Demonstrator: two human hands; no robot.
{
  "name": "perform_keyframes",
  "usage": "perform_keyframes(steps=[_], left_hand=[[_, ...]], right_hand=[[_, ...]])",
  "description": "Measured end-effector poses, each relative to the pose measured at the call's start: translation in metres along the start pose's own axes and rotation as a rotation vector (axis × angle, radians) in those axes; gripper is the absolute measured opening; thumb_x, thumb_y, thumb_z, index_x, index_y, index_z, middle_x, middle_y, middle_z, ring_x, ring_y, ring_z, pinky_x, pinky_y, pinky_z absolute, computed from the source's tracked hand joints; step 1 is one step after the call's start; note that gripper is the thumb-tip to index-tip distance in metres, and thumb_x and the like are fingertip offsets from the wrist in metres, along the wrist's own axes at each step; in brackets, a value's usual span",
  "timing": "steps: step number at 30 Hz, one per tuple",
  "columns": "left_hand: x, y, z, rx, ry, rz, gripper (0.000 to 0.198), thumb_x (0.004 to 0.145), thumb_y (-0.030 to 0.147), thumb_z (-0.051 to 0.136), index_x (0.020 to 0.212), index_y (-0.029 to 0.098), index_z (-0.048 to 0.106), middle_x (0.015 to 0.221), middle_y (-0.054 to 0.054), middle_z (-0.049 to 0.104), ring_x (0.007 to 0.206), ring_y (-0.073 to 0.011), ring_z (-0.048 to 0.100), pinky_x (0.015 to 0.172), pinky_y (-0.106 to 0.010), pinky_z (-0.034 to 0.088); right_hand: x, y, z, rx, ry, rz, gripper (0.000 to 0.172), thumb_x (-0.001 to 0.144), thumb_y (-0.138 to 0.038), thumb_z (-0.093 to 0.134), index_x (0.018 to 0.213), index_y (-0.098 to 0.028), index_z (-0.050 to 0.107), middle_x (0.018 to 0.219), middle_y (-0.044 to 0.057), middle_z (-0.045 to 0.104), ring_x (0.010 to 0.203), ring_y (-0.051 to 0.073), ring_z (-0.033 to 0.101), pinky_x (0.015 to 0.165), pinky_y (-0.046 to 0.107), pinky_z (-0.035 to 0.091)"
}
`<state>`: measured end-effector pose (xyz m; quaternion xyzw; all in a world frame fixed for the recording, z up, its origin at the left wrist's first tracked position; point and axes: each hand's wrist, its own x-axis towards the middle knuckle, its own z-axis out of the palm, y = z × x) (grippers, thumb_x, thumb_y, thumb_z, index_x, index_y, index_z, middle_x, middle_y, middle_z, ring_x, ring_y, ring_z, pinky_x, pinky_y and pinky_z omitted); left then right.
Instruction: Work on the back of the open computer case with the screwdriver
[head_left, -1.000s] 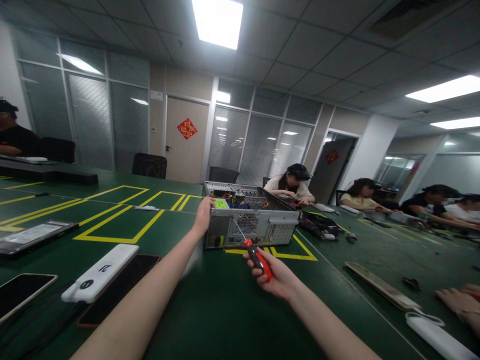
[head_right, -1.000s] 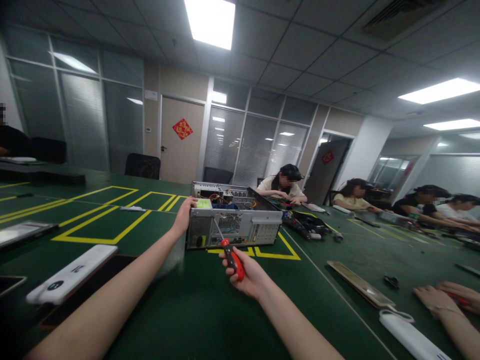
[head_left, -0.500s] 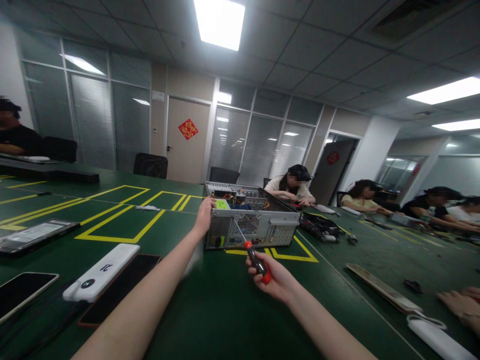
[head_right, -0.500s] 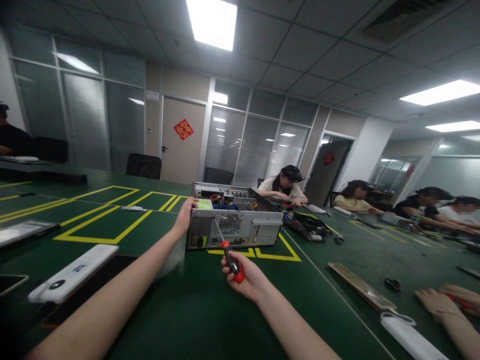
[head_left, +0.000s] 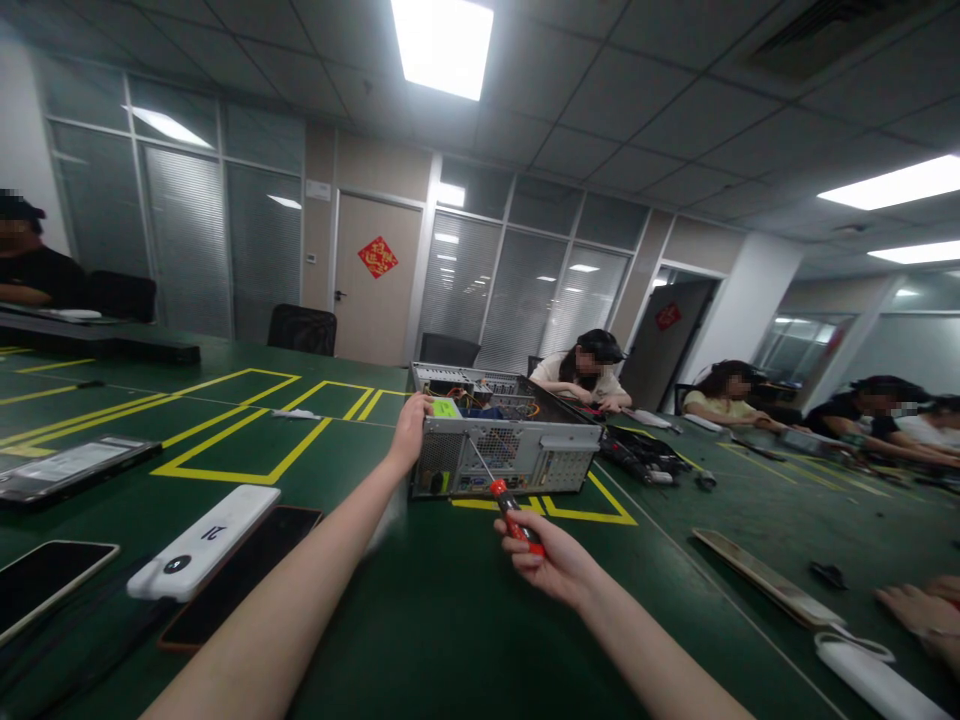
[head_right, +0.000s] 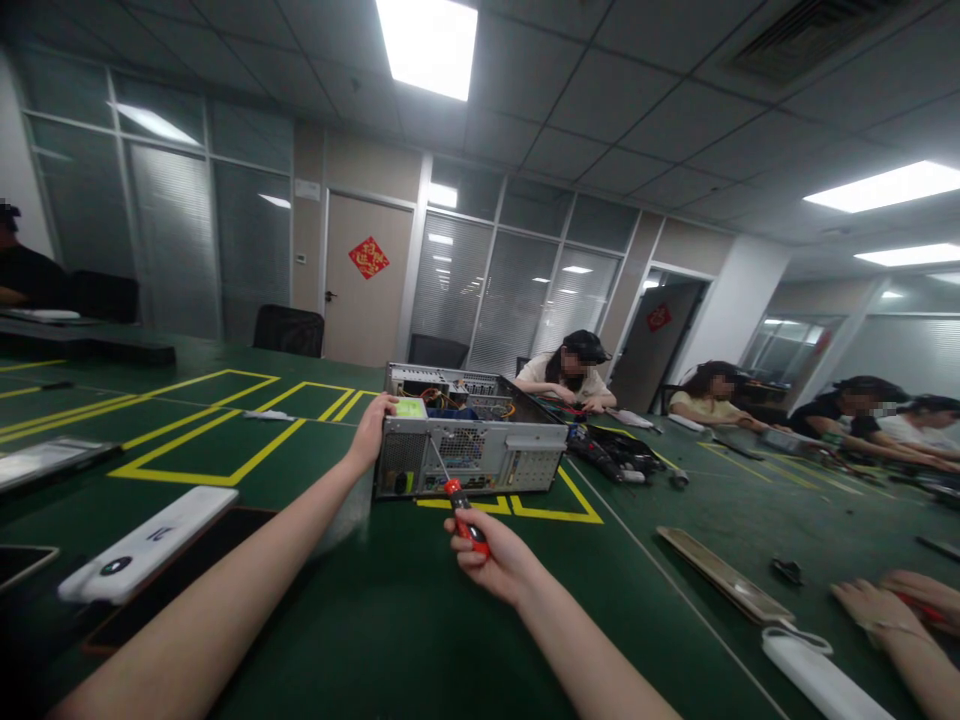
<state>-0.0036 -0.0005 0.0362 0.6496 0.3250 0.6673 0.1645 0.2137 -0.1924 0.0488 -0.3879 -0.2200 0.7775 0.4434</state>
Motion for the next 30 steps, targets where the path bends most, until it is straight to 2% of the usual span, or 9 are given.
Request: perform_keyframes(steps=[3,6,11,13,17,21,26,30], left_hand=[[0.0002,0.0003,-0.0004,0.009,-0.002,-0.001,0.036,0.095,0.03,0.025,0.07,0.022,0.049,0.104,-0.004,0.067,0.118,-0.0186,0.055,0.116,-0.037,0.034],[0.0002,0.0001,-0.0006,0.011,0.001,0.019,0.036,0.095,0.03,0.025,0.07,0.022,0.05,0.103,-0.005,0.067,0.116,-0.0187,0.056,0.116,-0.038,0.034],[0.0002,-0.0001,-0.0006,0.001,-0.004,0.039,0.036,0.095,0.03,0.024,0.07,0.023,0.049,0.1,-0.004,0.067,0.111,-0.0185,0.058,0.116,-0.037,0.034],[0.0002,-0.0001,-0.0004,0.001,-0.002,0.032,0.036,0.095,0.03,0.024,0.07,0.023,0.049,0.101,-0.005,0.067,0.111,-0.0184,0.058,0.116,-0.037,0.034],[0.0005,-0.0007,-0.0001,-0.001,-0.006,0.022,0.035,0.095,0.03,0.024,0.07,0.022,0.049,0.102,-0.005,0.067,0.114,-0.0186,0.057,0.116,-0.038,0.033],[0.0003,-0.0024,-0.0001,-0.001,-0.007,0.025,0.036,0.095,0.03,0.024,0.07,0.022,0.049,0.102,-0.005,0.067,0.116,-0.0187,0.056,0.116,-0.037,0.034],[-0.0004,-0.0042,0.0009,-0.004,0.013,0.015,0.037,0.096,0.031,0.024,0.071,0.022,0.05,0.107,-0.006,0.067,0.122,-0.0195,0.053,0.116,-0.038,0.035],[0.0,-0.0042,0.0009,-0.009,0.006,0.027,0.036,0.095,0.031,0.024,0.07,0.022,0.049,0.104,-0.005,0.066,0.116,-0.0191,0.056,0.116,-0.038,0.033]], right_hand=[[0.0018,0.0008,-0.0005,-0.014,0.002,-0.041,0.015,0.097,-0.024,0.05,0.087,-0.013,0.054,0.071,0.002,0.057,0.047,0.003,0.046,0.034,0.007,0.029],[0.0035,0.0011,-0.0022,-0.063,-0.011,0.009,0.025,0.098,-0.035,0.047,0.095,-0.012,0.057,0.072,0.003,0.059,0.05,0.006,0.051,0.035,0.009,0.033],[0.0036,-0.0003,-0.0038,-0.034,-0.045,0.021,0.032,0.099,-0.041,0.043,0.102,-0.012,0.057,0.069,0.002,0.057,0.043,0.003,0.044,0.032,0.008,0.024],[0.0023,-0.0013,-0.003,-0.02,-0.021,0.01,0.029,0.1,-0.038,0.043,0.098,-0.012,0.056,0.068,0.001,0.056,0.041,0.002,0.04,0.031,0.007,0.021],[0.0002,-0.0015,-0.0012,-0.016,0.014,0.012,0.012,0.097,-0.021,0.047,0.087,-0.014,0.05,0.067,-0.002,0.053,0.039,0.0,0.036,0.03,0.006,0.02],[0.0004,0.0001,-0.0009,-0.005,-0.001,-0.02,0.009,0.095,-0.021,0.051,0.089,-0.015,0.05,0.071,0.0,0.056,0.043,0.001,0.042,0.031,0.005,0.026],[-0.0005,-0.0007,0.0002,0.007,-0.021,0.006,0.022,0.098,-0.034,0.047,0.097,-0.014,0.053,0.073,0.002,0.059,0.051,0.005,0.052,0.035,0.008,0.038],[-0.0014,-0.0025,0.0027,0.036,-0.061,0.035,0.034,0.102,-0.039,0.036,0.098,-0.011,0.054,0.068,0.001,0.057,0.043,0.003,0.043,0.031,0.007,0.029]])
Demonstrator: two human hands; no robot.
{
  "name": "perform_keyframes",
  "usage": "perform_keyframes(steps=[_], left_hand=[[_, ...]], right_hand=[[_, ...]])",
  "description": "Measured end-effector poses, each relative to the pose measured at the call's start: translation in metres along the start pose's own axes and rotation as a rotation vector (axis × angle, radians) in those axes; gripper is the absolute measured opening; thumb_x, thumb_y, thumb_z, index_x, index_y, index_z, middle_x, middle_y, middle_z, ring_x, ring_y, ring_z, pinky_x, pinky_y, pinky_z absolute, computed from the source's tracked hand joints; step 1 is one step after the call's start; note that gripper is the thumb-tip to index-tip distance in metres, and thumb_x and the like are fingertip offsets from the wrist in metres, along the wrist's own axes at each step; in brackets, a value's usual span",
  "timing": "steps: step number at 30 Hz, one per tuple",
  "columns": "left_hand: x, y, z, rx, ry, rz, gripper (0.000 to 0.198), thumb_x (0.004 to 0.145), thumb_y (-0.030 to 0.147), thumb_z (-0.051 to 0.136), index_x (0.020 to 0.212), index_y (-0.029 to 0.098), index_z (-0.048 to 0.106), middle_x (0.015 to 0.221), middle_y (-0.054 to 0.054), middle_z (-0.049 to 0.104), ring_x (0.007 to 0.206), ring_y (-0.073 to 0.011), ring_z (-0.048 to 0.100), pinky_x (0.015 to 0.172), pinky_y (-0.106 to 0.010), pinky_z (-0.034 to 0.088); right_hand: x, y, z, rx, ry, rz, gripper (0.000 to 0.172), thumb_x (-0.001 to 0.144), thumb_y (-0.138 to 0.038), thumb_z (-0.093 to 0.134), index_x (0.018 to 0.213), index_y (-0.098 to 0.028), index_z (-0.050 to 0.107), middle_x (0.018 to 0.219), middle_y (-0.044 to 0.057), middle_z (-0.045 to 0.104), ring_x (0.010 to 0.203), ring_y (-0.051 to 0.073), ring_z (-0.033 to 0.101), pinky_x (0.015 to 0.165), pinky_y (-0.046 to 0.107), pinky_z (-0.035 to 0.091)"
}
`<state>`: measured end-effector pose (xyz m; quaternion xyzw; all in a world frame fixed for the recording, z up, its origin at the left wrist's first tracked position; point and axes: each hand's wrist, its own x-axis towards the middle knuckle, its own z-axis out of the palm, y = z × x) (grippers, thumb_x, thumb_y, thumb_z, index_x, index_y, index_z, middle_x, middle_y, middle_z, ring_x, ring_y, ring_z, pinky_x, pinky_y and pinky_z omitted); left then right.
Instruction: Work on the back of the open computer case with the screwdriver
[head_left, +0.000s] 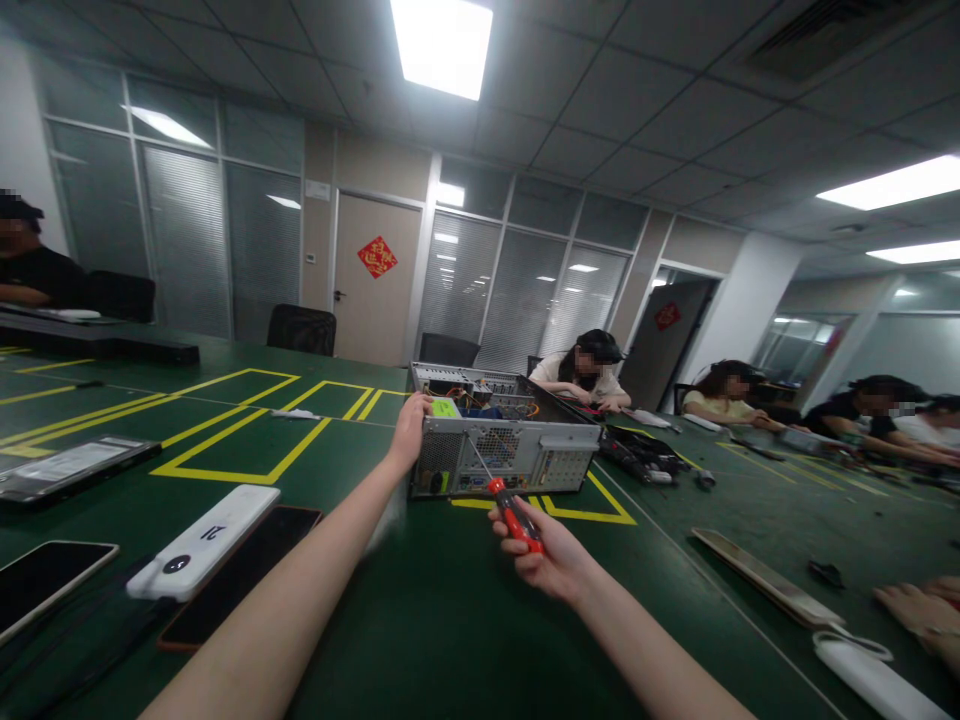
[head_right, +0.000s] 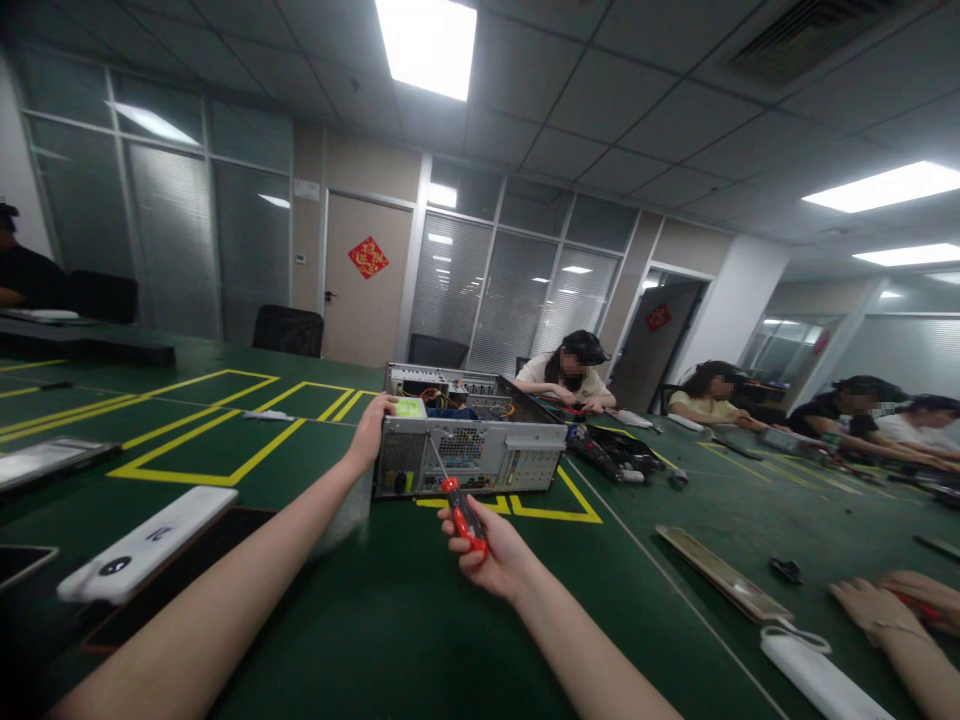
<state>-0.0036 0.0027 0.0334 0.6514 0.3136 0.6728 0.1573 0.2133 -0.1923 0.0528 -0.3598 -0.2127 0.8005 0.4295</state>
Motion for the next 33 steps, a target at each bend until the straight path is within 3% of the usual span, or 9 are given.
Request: perform_keyframes(steps=[5,8,11,16,22,25,29,33], left_hand=[[0.0003,-0.0004,0.0,0.005,0.006,-0.007,0.036,0.095,0.031,0.026,0.071,0.022,0.05,0.105,-0.006,0.066,0.118,-0.0196,0.054,0.114,-0.038,0.036],[-0.0002,-0.0002,0.0003,0.005,0.012,-0.022,0.036,0.095,0.031,0.026,0.07,0.022,0.05,0.107,-0.006,0.066,0.122,-0.0201,0.053,0.113,-0.039,0.037],[-0.0009,0.0011,0.0002,0.002,0.008,-0.033,0.035,0.095,0.031,0.026,0.071,0.022,0.051,0.109,-0.006,0.066,0.124,-0.0204,0.051,0.113,-0.038,0.037],[-0.0009,0.0022,-0.0007,0.01,-0.008,-0.027,0.034,0.094,0.03,0.026,0.071,0.023,0.05,0.108,-0.005,0.065,0.124,-0.02,0.052,0.113,-0.038,0.036],[0.0003,0.0001,0.0,0.015,-0.007,-0.016,0.035,0.095,0.03,0.025,0.071,0.022,0.05,0.107,-0.005,0.066,0.122,-0.0203,0.052,0.114,-0.039,0.035],[0.0,-0.0001,0.0002,0.013,-0.006,-0.029,0.037,0.095,0.03,0.024,0.071,0.022,0.05,0.108,-0.005,0.066,0.124,-0.0202,0.051,0.114,-0.038,0.036],[-0.0006,0.0009,0.0,0.013,-0.004,-0.033,0.036,0.096,0.03,0.025,0.072,0.022,0.051,0.109,-0.005,0.066,0.124,-0.0198,0.051,0.115,-0.038,0.035],[-0.0002,0.0024,-0.0001,0.018,-0.008,-0.016,0.036,0.095,0.029,0.024,0.07,0.022,0.05,0.105,-0.005,0.067,0.119,-0.0194,0.055,0.115,-0.039,0.035]], right_hand=[[0.0014,-0.0022,-0.0047,0.059,0.01,0.015,0.039,0.101,-0.045,0.037,0.09,-0.011,0.053,0.057,-0.005,0.045,0.036,0.001,0.03,0.029,0.008,0.021],[0.0011,-0.0038,-0.0089,0.041,-0.015,0.051,0.028,0.099,-0.035,0.044,0.087,-0.012,0.052,0.053,-0.01,0.036,0.036,0.001,0.028,0.03,0.007,0.023],[0.0002,-0.0048,-0.0091,0.037,-0.036,0.02,0.018,0.099,-0.026,0.045,0.088,-0.013,0.051,0.057,-0.006,0.042,0.04,0.002,0.035,0.032,0.006,0.028],[-0.0009,-0.0048,-0.0057,0.014,-0.037,-0.027,0.026,0.1,-0.034,0.041,0.097,-0.012,0.053,0.075,0.004,0.059,0.051,0.005,0.05,0.038,0.008,0.04],[-0.001,-0.0045,-0.0053,0.021,-0.074,0.025,0.035,0.103,-0.038,0.031,0.098,-0.012,0.055,0.069,0.001,0.055,0.041,0.001,0.037,0.031,0.006,0.024],[-0.001,-0.0053,-0.0068,0.042,-0.066,-0.003,0.032,0.1,-0.041,0.039,0.092,-0.014,0.053,0.067,0.0,0.053,0.04,0.0,0.034,0.031,0.006,0.019],[-0.003,-0.005,-0.0079,0.026,-0.077,0.032,0.017,0.097,-0.027,0.047,0.089,-0.013,0.053,0.056,-0.007,0.04,0.04,0.002,0.03,0.033,0.007,0.022],[-0.0053,-0.0038,-0.006,0.074,-0.068,0.01,0.008,0.094,-0.017,0.045,0.094,-0.013,0.052,0.06,-0.005,0.042,0.045,0.004,0.036,0.033,0.008,0.029]])
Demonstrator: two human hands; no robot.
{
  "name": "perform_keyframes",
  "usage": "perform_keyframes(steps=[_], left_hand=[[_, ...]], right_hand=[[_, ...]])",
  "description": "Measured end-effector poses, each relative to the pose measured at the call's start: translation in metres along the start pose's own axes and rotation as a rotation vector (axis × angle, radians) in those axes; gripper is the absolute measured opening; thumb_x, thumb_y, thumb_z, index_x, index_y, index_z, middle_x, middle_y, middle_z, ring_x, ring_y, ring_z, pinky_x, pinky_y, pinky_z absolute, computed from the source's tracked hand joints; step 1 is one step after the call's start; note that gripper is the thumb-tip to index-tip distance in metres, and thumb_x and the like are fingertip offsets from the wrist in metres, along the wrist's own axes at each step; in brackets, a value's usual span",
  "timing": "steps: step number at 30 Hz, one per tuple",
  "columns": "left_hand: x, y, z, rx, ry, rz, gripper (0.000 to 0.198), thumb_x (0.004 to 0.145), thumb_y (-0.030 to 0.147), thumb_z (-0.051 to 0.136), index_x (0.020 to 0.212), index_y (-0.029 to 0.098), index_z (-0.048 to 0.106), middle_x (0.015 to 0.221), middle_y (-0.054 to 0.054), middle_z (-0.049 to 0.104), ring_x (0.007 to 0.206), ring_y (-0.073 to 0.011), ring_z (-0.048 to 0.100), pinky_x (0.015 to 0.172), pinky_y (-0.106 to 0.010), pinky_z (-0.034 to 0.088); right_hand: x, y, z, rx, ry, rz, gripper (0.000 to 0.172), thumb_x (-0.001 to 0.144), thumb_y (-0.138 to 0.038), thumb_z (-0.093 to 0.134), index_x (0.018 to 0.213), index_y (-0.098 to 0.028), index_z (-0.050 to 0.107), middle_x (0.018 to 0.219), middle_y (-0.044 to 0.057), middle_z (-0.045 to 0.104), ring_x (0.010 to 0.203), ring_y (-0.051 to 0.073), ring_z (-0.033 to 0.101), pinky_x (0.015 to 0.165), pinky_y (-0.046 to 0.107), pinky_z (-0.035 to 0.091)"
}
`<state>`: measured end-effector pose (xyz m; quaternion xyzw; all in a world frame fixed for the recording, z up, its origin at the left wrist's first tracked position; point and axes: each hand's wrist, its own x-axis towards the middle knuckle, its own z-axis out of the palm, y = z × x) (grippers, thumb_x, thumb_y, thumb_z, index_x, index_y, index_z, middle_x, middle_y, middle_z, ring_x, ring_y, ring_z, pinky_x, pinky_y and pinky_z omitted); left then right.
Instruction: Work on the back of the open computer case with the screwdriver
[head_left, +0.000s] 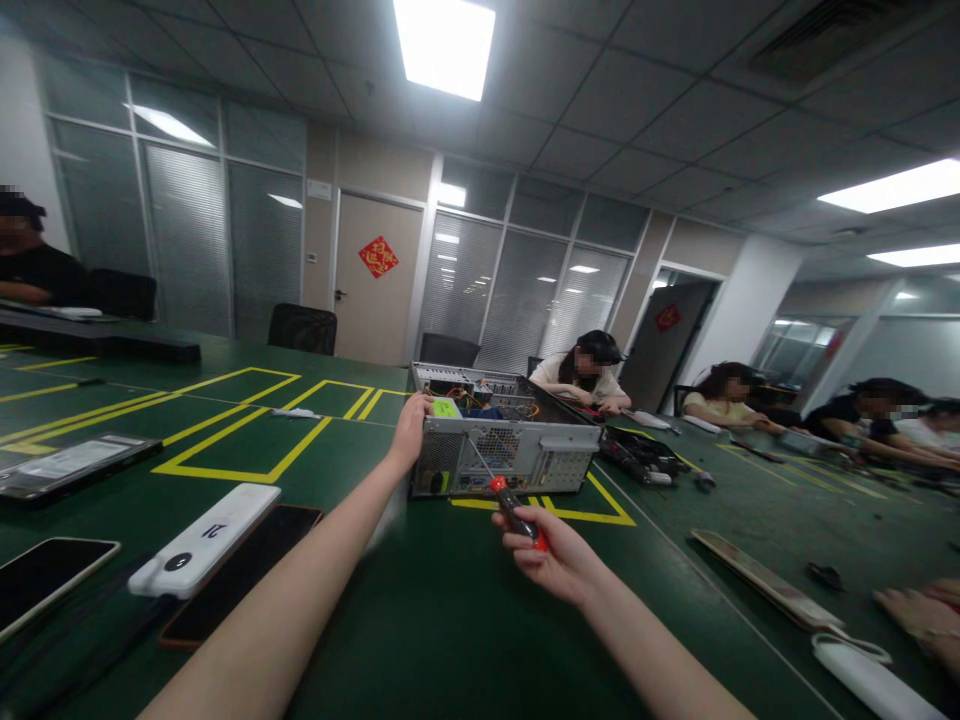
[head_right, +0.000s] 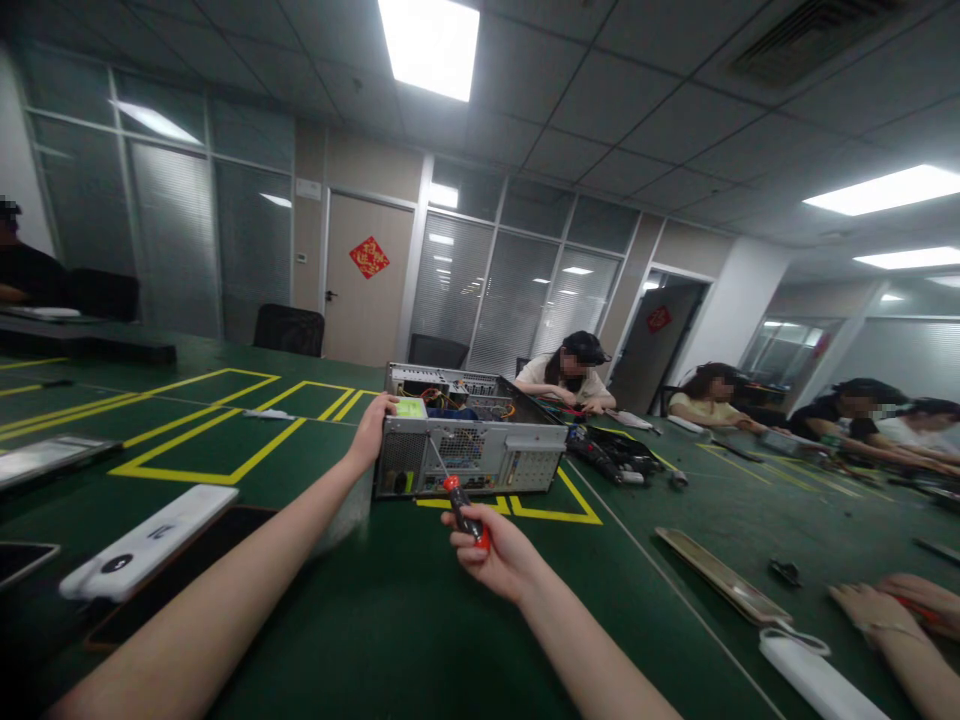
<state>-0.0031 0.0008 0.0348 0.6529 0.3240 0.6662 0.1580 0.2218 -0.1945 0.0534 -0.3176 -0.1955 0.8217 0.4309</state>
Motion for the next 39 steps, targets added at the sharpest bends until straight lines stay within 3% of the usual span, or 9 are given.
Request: perform_keyframes(steps=[8,13,16,21,24,27,30,35,39], left_hand=[[0.0,-0.001,0.0,0.003,0.016,0.0,0.035,0.095,0.03,0.025,0.071,0.022,0.05,0.107,-0.005,0.066,0.121,-0.0198,0.053,0.113,-0.038,0.037],[0.0,-0.001,0.0,0.0,0.011,-0.003,0.035,0.095,0.029,0.025,0.07,0.022,0.05,0.106,-0.006,0.066,0.12,-0.02,0.054,0.114,-0.038,0.036],[0.0,0.0,0.0,-0.005,0.007,-0.01,0.036,0.095,0.029,0.025,0.07,0.023,0.049,0.106,-0.006,0.066,0.121,-0.02,0.053,0.115,-0.038,0.035],[0.0,0.001,0.0,-0.01,0.007,-0.005,0.036,0.095,0.032,0.024,0.071,0.022,0.049,0.106,-0.005,0.066,0.119,-0.0195,0.054,0.116,-0.038,0.034],[0.0,0.001,-0.001,-0.006,-0.011,0.007,0.037,0.095,0.032,0.023,0.071,0.023,0.049,0.104,-0.005,0.066,0.116,-0.0193,0.055,0.116,-0.038,0.033],[0.0,0.001,-0.001,-0.002,-0.021,0.014,0.037,0.095,0.032,0.023,0.071,0.023,0.049,0.103,-0.005,0.066,0.116,-0.0192,0.055,0.116,-0.038,0.033],[0.0,-0.001,0.0,0.005,-0.009,0.0,0.038,0.096,0.034,0.023,0.071,0.023,0.049,0.105,-0.006,0.066,0.119,-0.0195,0.054,0.115,-0.038,0.033],[0.0,-0.004,0.001,0.004,0.006,-0.013,0.038,0.096,0.034,0.023,0.072,0.022,0.05,0.109,-0.006,0.066,0.124,-0.02,0.052,0.115,-0.039,0.034],[-0.001,-0.003,0.001,-0.012,0.008,-0.02,0.037,0.096,0.033,0.025,0.073,0.022,0.051,0.111,-0.006,0.066,0.126,-0.0201,0.051,0.115,-0.039,0.034]], right_hand=[[0.0,-0.003,0.001,0.049,-0.072,-0.082,0.008,0.086,-0.013,0.051,0.087,-0.018,0.046,0.065,-0.005,0.043,0.045,0.004,0.036,0.034,0.008,0.028],[0.001,-0.003,0.0,0.07,-0.029,-0.086,0.005,0.088,-0.015,0.049,0.086,-0.018,0.045,0.064,-0.005,0.044,0.043,0.003,0.037,0.033,0.007,0.03],[0.002,-0.001,0.001,0.025,0.036,-0.1,0.005,0.089,-0.016,0.052,0.093,-0.015,0.049,0.071,0.001,0.055,0.049,0.005,0.048,0.037,0.008,0.038],[0.001,0.001,0.003,-0.148,0.137,-0.032,0.025,0.092,-0.024,0.056,0.114,-0.014,0.052,0.084,0.006,0.067,0.069,0.012,0.066,0.064,0.025,0.059],[0.0,-0.001,0.002,-0.204,0.089,0.006,0.027,0.095,-0.031,0.053,0.119,-0.019,0.052,0.08,0.004,0.066,0.061,0.011,0.064,0.054,0.022,0.056],[0.0,-0.004,0.002,-0.214,0.009,0.055,0.027,0.097,-0.038,0.048,0.118,-0.02,0.053,0.074,0.003,0.063,0.046,0.005,0.05,0.036,0.008,0.034],[-0.001,-0.005,0.003,-0.188,-0.022,0.056,0.027,0.097,-0.038,0.048,0.114,-0.017,0.054,0.072,0.003,0.061,0.042,0.002,0.041,0.033,0.005,0.018],[-0.003,-0.003,-0.002,-0.188,-0.063,-0.018,0.023,0.083,-0.02,0.063,0.103,-0.014,0.053,0.084,0.008,0.065,0.053,0.006,0.049,0.039,0.009,0.029],[-0.012,-0.01,-0.003,-0.313,-0.111,-0.111,0.047,0.07,-0.002,0.068,0.112,-0.016,0.052,0.1,0.011,0.067,0.068,0.009,0.06,0.05,0.014,0.041]])
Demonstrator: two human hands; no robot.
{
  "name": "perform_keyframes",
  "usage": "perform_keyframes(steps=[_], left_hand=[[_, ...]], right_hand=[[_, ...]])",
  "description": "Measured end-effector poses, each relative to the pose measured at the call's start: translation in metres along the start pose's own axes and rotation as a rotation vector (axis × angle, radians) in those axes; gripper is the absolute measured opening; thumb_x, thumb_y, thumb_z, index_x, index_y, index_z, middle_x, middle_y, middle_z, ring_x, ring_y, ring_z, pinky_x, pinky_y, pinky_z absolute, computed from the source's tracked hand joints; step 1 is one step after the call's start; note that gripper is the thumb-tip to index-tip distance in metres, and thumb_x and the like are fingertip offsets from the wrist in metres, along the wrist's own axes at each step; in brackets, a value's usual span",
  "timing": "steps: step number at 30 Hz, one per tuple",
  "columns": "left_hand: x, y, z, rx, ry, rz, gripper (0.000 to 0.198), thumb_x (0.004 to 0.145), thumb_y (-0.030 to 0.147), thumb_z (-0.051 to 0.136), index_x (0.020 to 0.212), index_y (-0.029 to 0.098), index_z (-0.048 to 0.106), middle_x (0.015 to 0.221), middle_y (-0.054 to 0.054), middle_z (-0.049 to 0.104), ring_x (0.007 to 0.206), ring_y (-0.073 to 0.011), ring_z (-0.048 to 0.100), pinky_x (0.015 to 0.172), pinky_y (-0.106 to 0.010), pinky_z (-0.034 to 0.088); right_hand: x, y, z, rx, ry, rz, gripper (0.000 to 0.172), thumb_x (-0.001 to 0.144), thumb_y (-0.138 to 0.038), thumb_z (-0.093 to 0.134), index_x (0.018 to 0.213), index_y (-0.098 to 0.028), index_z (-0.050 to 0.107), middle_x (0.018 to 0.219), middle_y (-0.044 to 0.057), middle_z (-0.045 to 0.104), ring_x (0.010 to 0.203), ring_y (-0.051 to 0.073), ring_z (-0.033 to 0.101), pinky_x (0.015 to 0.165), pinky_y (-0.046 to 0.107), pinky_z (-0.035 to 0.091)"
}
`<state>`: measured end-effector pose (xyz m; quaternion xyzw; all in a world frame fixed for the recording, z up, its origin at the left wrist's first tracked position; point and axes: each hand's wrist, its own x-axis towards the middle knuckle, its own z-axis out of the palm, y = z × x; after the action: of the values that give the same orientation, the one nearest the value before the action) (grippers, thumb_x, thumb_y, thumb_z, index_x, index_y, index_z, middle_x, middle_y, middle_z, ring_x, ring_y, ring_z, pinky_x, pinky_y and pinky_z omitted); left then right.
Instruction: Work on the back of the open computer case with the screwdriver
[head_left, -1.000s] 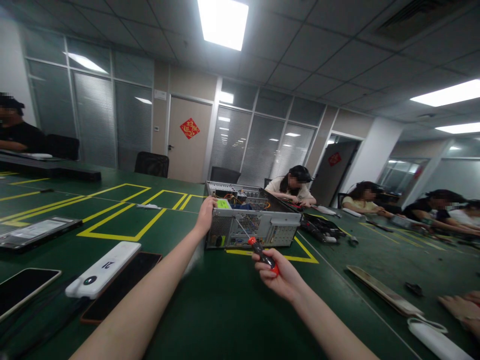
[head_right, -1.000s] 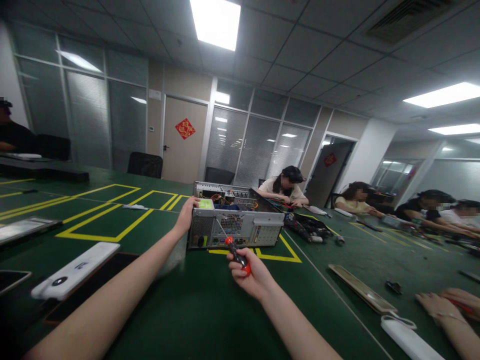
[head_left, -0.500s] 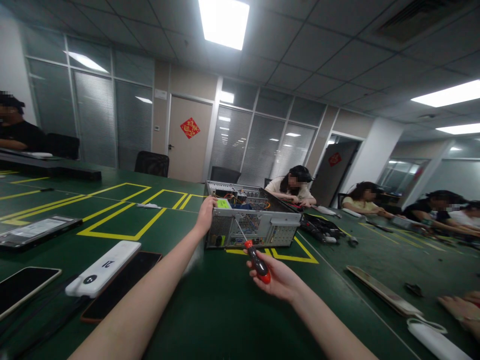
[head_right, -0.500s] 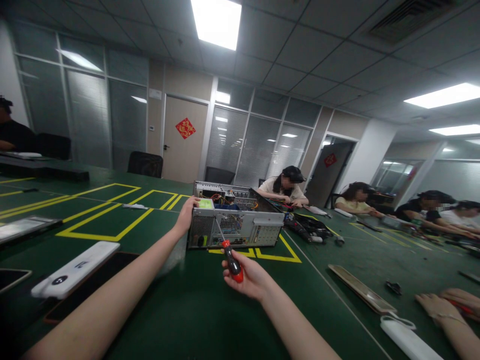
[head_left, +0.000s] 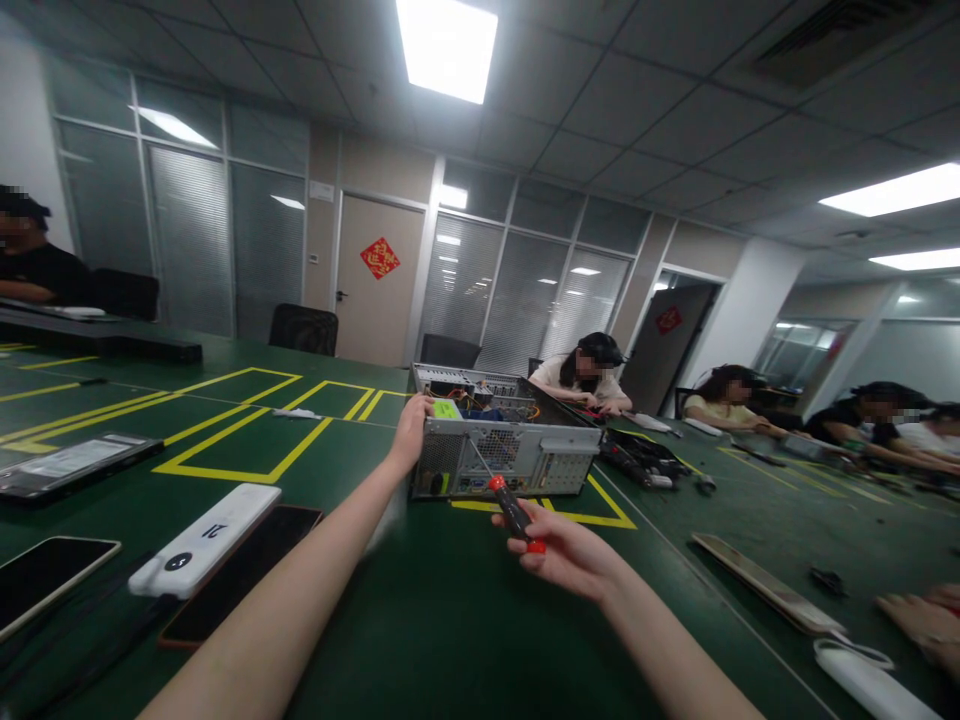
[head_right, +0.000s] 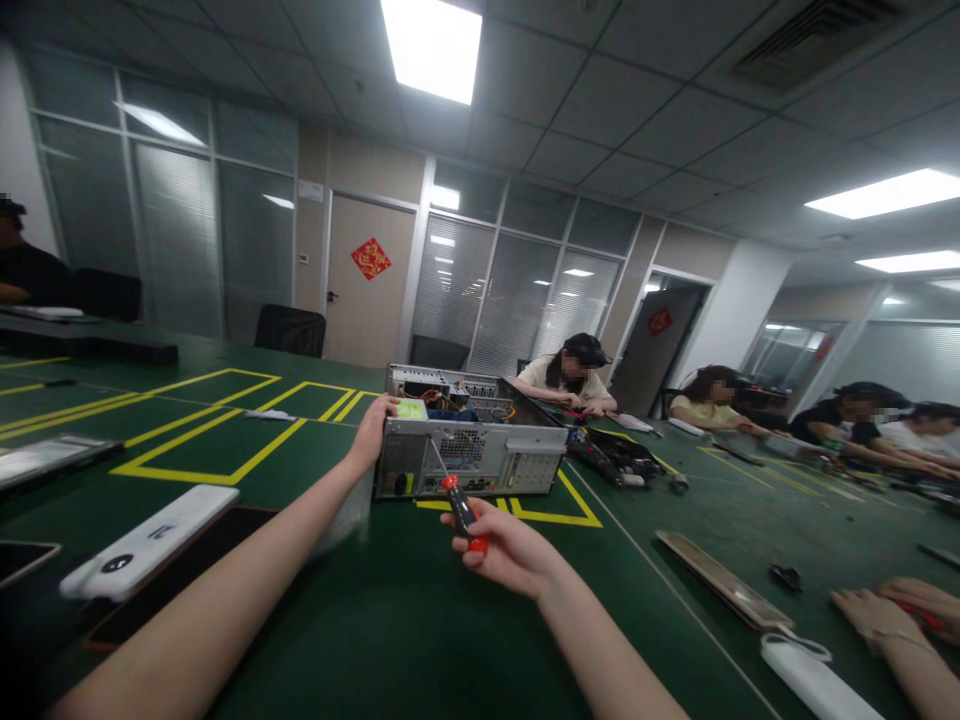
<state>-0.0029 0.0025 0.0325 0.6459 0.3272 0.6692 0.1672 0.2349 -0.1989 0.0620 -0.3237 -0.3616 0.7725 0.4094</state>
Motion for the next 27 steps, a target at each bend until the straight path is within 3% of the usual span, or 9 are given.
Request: perform_keyframes(steps=[5,9,12,16,21,24,27], left_hand=[[0.0,0.002,0.0,-0.009,0.021,0.007,0.036,0.096,0.031,0.026,0.072,0.022,0.051,0.109,-0.006,0.067,0.124,-0.021,0.052,0.113,-0.039,0.037],[0.0,0.002,0.0,0.001,0.005,0.003,0.035,0.095,0.03,0.026,0.072,0.022,0.051,0.109,-0.006,0.067,0.123,-0.0204,0.053,0.113,-0.039,0.037],[0.0,0.002,-0.001,0.009,0.004,-0.002,0.036,0.096,0.031,0.025,0.072,0.022,0.051,0.109,-0.006,0.066,0.124,-0.02,0.052,0.113,-0.037,0.037],[0.0,0.003,-0.001,-0.001,0.006,-0.001,0.036,0.096,0.031,0.026,0.071,0.023,0.05,0.107,-0.005,0.066,0.122,-0.02,0.053,0.113,-0.037,0.037],[0.0,0.003,-0.001,0.002,0.008,0.017,0.035,0.095,0.031,0.025,0.072,0.022,0.05,0.106,-0.005,0.067,0.119,-0.0192,0.054,0.115,-0.038,0.034],[0.0,0.0,0.0,0.015,0.01,0.026,0.037,0.096,0.03,0.025,0.072,0.022,0.052,0.106,-0.005,0.067,0.119,-0.0192,0.054,0.115,-0.038,0.034],[0.001,-0.002,0.0,0.011,0.012,0.035,0.037,0.096,0.031,0.024,0.072,0.022,0.051,0.106,-0.005,0.067,0.119,-0.0194,0.054,0.114,-0.038,0.035]], right_hand=[[-0.014,-0.02,0.004,-0.267,0.109,-0.06,0.056,0.066,-0.005,0.078,0.118,-0.015,0.057,0.104,0.009,0.068,0.073,0.011,0.064,0.06,0.019,0.048],[-0.015,-0.025,0.006,-0.548,0.241,-0.242,0.049,0.071,-0.017,0.079,0.117,-0.015,0.06,0.096,0.006,0.071,0.062,0.009,0.058,0.052,0.02,0.043],[-0.008,-0.018,0.008,-0.636,0.372,-0.401,0.043,0.076,-0.032,0.074,0.113,-0.017,0.059,0.082,0.002,0.071,0.049,0.007,0.05,0.043,0.019,0.032],[-0.002,-0.005,0.015,-0.484,0.335,-0.331,0.038,0.085,-0.053,0.058,0.102,-0.019,0.054,0.054,-0.004,0.059,0.035,0.004,0.029,0.037,0.016,0.016],[-0.001,0.0,0.02,-0.114,0.161,-0.122,0.039,0.086,-0.056,0.06,0.079,-0.019,0.048,0.043,-0.012,0.038,0.035,0.0,0.013,0.035,0.011,0.009],[-0.001,0.003,0.022,0.128,0.106,-0.029,0.039,0.095,-0.05,0.05,0.073,-0.017,0.047,0.046,-0.011,0.037,0.035,0.0,0.015,0.034,0.009,0.012],[0.0,0.008,0.026,0.256,0.105,0.061,0.038,0.1,-0.045,0.041,0.082,-0.013,0.053,0.06,-0.004,0.052,0.038,-0.001,0.026,0.035,0.008,0.019]])
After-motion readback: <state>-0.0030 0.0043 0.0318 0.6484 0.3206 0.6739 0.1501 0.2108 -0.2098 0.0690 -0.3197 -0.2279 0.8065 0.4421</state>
